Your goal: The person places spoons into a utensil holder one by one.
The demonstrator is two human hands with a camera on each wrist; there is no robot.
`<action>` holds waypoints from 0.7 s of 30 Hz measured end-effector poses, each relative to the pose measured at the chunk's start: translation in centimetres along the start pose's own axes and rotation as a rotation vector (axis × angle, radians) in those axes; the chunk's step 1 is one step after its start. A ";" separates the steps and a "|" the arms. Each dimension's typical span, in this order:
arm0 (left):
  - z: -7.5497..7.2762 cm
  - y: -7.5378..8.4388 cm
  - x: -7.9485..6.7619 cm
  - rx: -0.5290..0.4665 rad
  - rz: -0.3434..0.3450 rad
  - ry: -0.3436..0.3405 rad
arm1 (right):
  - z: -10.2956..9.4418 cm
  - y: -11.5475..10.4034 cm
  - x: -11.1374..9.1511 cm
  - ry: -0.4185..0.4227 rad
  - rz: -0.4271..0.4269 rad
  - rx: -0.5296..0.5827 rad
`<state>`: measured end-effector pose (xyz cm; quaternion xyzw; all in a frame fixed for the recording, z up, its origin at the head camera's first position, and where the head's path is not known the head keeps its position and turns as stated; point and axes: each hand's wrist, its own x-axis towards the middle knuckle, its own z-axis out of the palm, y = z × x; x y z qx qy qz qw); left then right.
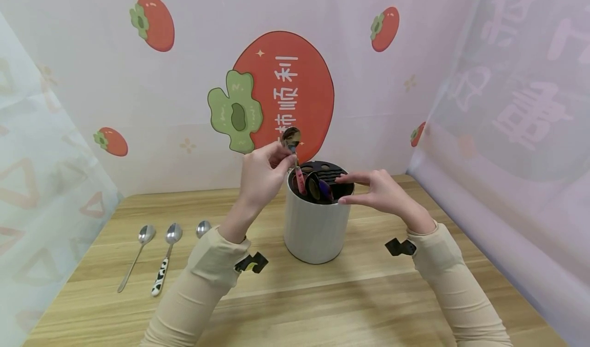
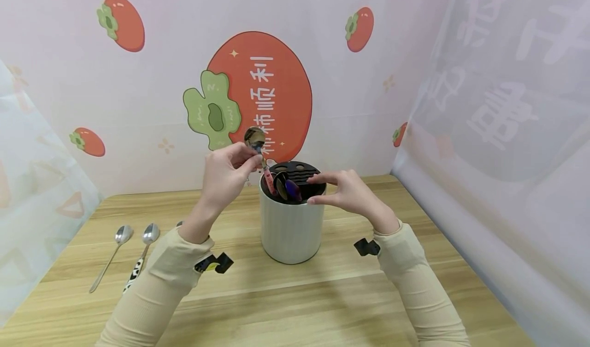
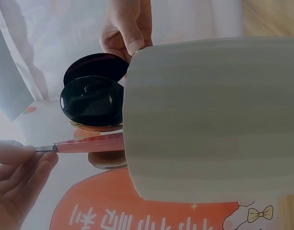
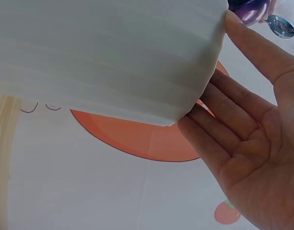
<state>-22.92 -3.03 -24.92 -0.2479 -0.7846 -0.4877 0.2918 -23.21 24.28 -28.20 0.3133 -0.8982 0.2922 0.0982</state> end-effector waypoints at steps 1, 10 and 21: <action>0.0 0.0 0.0 0.011 -0.004 -0.003 | 0.0 0.0 0.0 0.000 0.001 -0.001; 0.3 -0.1 -0.4 0.061 -0.010 -0.045 | -0.1 0.0 0.0 0.000 0.014 0.005; 0.6 -0.6 -0.8 0.070 -0.003 -0.062 | 0.1 0.1 0.0 0.006 0.019 0.006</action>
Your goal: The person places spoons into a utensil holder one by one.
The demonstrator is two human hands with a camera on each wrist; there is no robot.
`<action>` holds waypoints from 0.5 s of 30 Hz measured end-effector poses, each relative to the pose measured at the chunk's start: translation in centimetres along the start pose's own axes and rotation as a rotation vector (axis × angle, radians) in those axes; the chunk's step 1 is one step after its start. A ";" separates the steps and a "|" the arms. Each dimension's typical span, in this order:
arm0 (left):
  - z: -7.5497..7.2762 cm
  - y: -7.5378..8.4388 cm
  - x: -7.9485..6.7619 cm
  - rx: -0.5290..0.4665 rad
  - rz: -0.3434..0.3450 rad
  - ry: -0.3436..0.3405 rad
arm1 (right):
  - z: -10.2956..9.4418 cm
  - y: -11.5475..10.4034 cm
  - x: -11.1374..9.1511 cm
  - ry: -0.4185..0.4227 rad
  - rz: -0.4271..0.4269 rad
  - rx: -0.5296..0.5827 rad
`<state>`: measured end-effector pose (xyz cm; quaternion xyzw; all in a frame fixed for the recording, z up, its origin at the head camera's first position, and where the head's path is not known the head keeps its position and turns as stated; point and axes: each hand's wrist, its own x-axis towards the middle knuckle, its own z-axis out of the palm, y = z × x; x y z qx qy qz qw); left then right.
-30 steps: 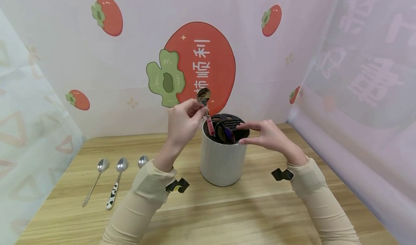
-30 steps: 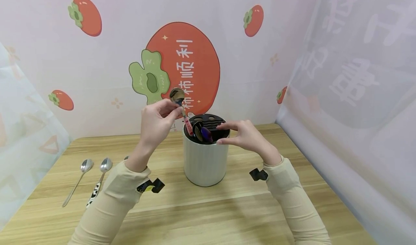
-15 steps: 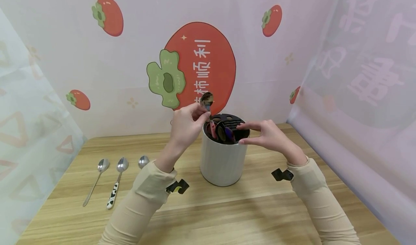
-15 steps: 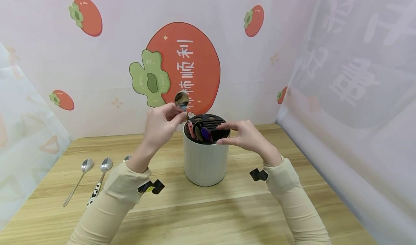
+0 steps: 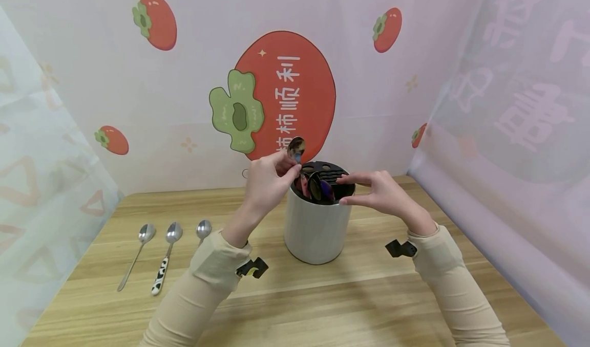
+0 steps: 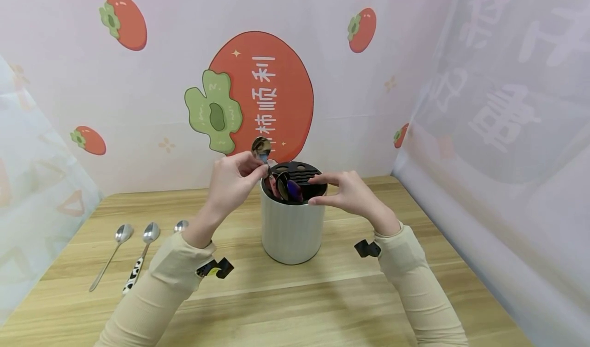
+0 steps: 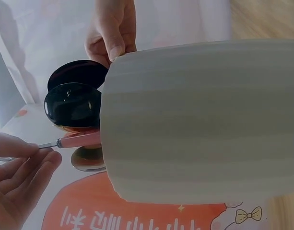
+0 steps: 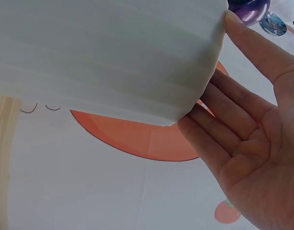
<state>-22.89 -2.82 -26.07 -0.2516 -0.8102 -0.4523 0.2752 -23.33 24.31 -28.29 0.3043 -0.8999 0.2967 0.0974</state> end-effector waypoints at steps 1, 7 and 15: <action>0.0 0.0 -0.1 -0.002 0.002 -0.001 | 0.0 0.0 0.0 0.000 0.000 0.001; 0.2 -0.1 -0.3 0.000 0.003 -0.003 | 0.1 0.0 0.0 -0.001 0.000 0.003; 0.6 -0.1 -0.7 0.038 0.006 -0.021 | 0.0 0.0 -0.1 0.007 -0.003 -0.002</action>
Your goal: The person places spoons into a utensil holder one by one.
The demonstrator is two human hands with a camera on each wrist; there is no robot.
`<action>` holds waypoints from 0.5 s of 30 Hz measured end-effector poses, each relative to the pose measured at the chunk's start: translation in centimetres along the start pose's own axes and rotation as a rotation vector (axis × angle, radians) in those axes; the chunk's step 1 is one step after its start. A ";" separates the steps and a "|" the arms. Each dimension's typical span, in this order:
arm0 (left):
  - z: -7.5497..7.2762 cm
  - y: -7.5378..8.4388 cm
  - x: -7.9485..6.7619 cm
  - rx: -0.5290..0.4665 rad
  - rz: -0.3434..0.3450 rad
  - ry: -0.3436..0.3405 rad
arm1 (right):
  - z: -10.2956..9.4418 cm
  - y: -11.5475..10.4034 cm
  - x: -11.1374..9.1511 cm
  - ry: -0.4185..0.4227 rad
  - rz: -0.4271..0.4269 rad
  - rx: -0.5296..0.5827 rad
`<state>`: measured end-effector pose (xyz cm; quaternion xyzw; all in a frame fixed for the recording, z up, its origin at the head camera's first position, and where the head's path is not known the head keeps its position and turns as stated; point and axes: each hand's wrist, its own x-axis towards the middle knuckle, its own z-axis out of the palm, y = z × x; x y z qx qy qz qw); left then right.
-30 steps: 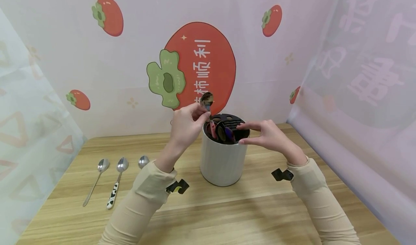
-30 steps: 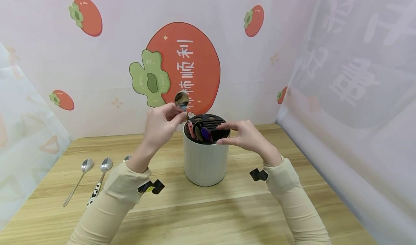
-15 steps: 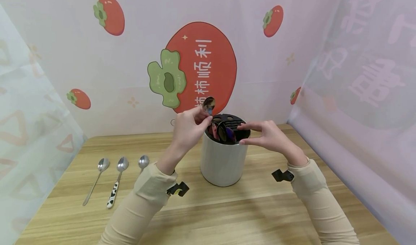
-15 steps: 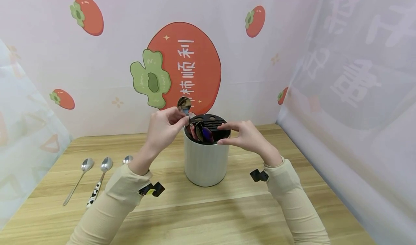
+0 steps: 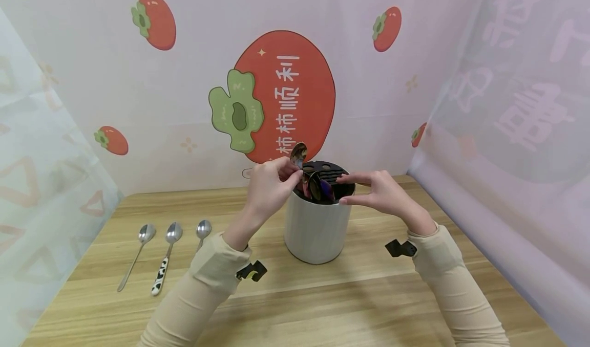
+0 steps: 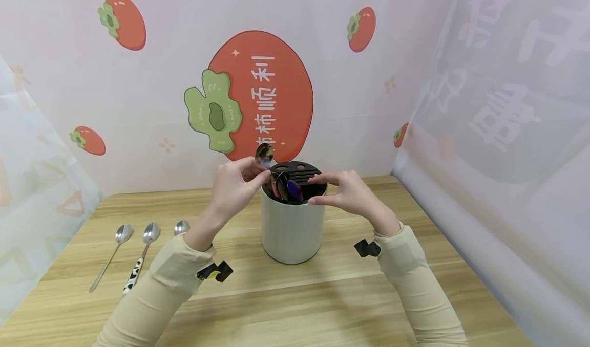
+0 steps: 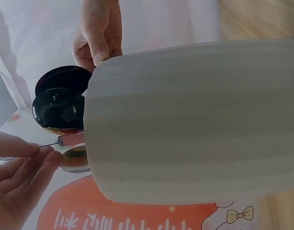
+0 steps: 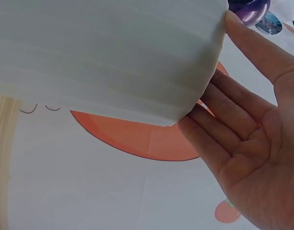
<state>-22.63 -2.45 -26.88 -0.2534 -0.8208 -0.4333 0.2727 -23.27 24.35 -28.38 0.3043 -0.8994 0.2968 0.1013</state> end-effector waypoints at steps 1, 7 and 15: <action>0.0 0.0 0.0 0.003 -0.002 -0.005 | 0.0 0.0 0.0 0.001 -0.001 -0.001; 0.0 -0.1 -0.3 0.027 -0.010 -0.033 | 0.0 0.1 0.0 0.003 -0.003 -0.005; -0.2 -0.5 -0.6 -0.002 0.001 -0.074 | 0.0 0.0 0.2 0.000 -0.002 0.004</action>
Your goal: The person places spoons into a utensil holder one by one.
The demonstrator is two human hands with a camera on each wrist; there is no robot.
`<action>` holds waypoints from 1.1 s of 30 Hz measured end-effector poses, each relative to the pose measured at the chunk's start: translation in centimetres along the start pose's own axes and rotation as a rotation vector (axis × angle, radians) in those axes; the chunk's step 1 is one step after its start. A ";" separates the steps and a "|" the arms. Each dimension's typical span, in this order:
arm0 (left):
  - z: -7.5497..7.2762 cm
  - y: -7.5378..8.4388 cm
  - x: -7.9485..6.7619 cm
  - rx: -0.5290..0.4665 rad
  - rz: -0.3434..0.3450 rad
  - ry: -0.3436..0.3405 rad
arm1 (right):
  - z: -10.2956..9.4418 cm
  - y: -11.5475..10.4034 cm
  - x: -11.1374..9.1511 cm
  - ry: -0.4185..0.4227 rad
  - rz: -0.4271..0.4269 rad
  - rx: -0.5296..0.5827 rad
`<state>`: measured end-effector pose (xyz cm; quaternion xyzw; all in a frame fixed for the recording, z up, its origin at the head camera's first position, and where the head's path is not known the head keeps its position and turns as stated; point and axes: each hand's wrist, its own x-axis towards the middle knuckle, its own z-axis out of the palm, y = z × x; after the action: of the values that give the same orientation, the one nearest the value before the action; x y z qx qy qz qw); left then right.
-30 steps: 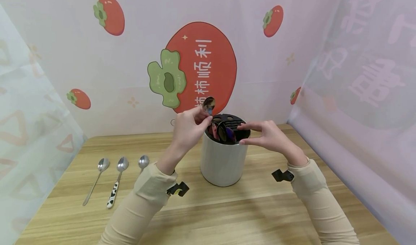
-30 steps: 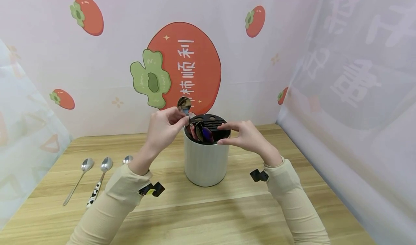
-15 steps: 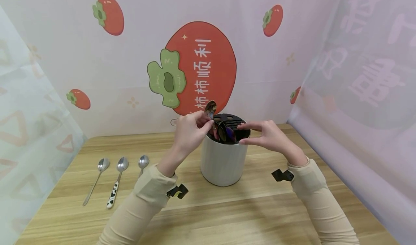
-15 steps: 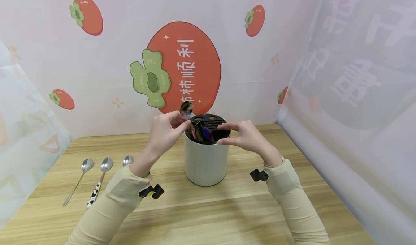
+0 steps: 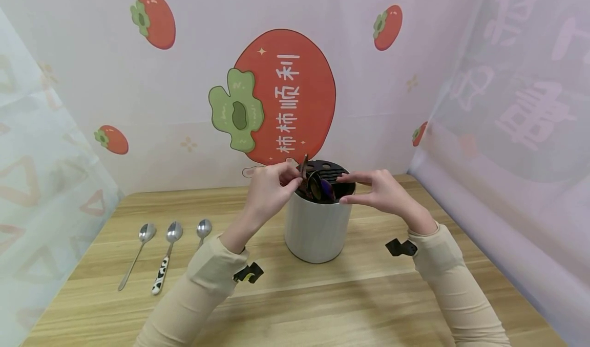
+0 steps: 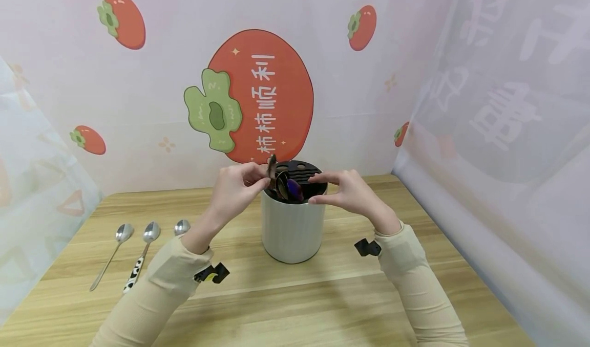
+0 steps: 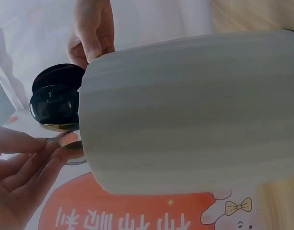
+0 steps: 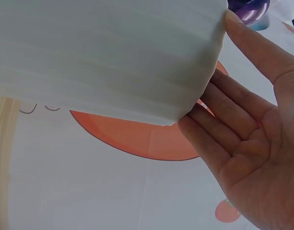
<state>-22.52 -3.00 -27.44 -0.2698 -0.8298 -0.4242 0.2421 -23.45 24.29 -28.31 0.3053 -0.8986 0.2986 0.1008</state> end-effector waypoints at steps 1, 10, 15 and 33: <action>-0.1 -0.1 -0.1 -0.008 0.006 0.004 | 0.0 0.0 0.0 0.000 0.000 0.000; -1.5 -2.0 -0.8 -0.022 -0.005 0.092 | -0.1 0.0 0.0 0.001 -0.005 -0.014; -1.9 -3.3 -1.4 -0.022 -0.047 0.114 | 0.0 0.0 0.0 0.002 -0.001 -0.010; -2.8 -8.2 -4.0 0.112 -0.125 0.141 | 0.1 0.1 -0.1 0.012 -0.024 0.001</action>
<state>-24.47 -10.32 -33.18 -0.1728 -0.8485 -0.4092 0.2877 -23.43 24.30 -28.44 0.3142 -0.8941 0.2998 0.1096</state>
